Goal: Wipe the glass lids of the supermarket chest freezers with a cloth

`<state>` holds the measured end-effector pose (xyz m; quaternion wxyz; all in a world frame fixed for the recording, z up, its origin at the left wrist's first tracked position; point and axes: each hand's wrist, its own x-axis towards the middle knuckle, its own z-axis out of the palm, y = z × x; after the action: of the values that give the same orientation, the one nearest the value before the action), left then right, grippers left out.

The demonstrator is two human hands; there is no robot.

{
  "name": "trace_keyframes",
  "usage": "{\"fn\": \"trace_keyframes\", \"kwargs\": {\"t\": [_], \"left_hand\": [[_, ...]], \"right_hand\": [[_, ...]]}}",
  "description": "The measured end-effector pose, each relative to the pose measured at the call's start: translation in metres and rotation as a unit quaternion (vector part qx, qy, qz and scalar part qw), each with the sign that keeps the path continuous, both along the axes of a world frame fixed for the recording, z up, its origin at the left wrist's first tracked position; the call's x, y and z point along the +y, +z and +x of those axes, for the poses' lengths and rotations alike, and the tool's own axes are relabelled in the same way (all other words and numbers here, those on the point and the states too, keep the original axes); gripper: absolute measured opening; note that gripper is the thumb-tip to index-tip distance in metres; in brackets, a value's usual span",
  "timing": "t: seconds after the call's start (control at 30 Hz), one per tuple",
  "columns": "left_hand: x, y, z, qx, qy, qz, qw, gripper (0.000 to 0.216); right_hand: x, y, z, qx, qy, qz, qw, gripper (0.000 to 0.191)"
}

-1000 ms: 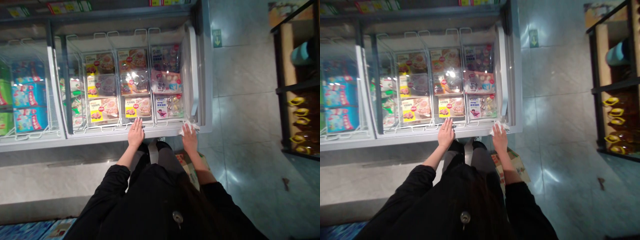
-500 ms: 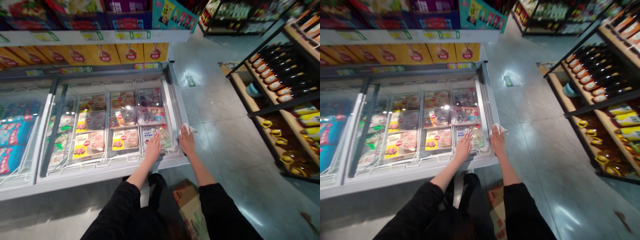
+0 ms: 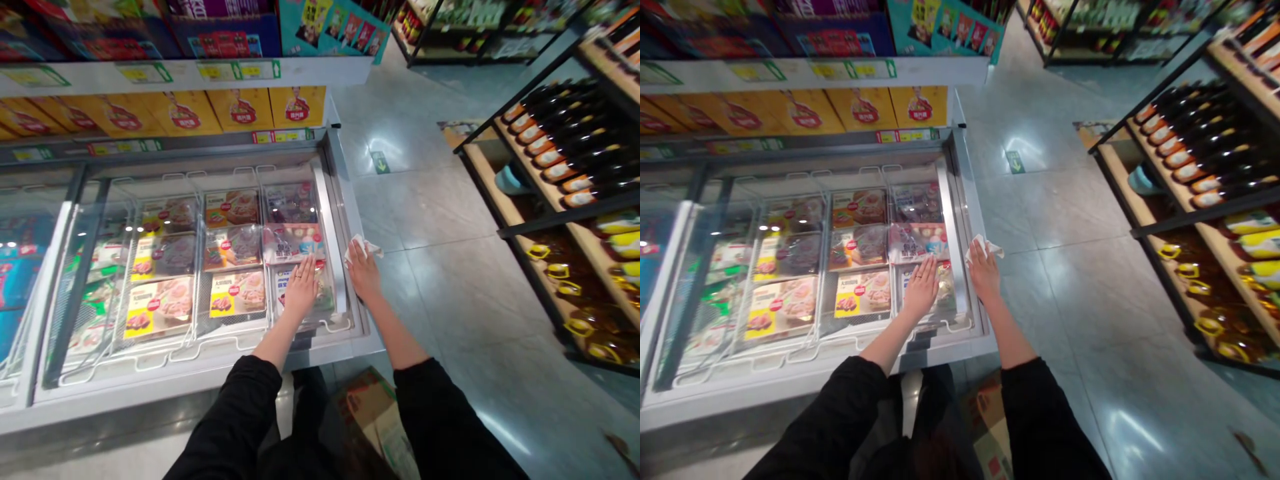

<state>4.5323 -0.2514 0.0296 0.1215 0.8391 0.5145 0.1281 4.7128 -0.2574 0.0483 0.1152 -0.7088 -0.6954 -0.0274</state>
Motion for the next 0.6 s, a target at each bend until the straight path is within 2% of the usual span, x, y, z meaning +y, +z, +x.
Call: {"fn": "trace_keyframes", "kwargs": {"t": [0.1, 0.2, 0.3, 0.4, 0.6], "left_hand": [[0.001, 0.002, 0.0, 0.004, 0.001, -0.002, 1.0, 0.061], [0.002, 0.006, 0.0, 0.021, 0.004, -0.034, 0.999, 0.058], [0.001, 0.01, 0.0, 0.031, -0.01, -0.075, 0.997, 0.054], [0.002, 0.011, -0.001, 0.017, -0.025, -0.096, 0.995, 0.053], [0.0, 0.003, -0.016, 0.003, -0.063, -0.099, 0.993, 0.056]], "right_hand": [[0.034, 0.0, 0.002, 0.005, 0.004, 0.007, 1.0, 0.046], [0.032, -0.002, 0.003, 0.01, 0.001, 0.0, 1.0, 0.047], [-0.002, -0.008, 0.002, 0.013, -0.004, -0.025, 1.0, 0.048], [-0.053, -0.015, -0.002, 0.019, -0.019, -0.061, 0.998, 0.048], [-0.152, -0.028, -0.024, 0.064, -0.095, -0.136, 0.984, 0.047]]}}
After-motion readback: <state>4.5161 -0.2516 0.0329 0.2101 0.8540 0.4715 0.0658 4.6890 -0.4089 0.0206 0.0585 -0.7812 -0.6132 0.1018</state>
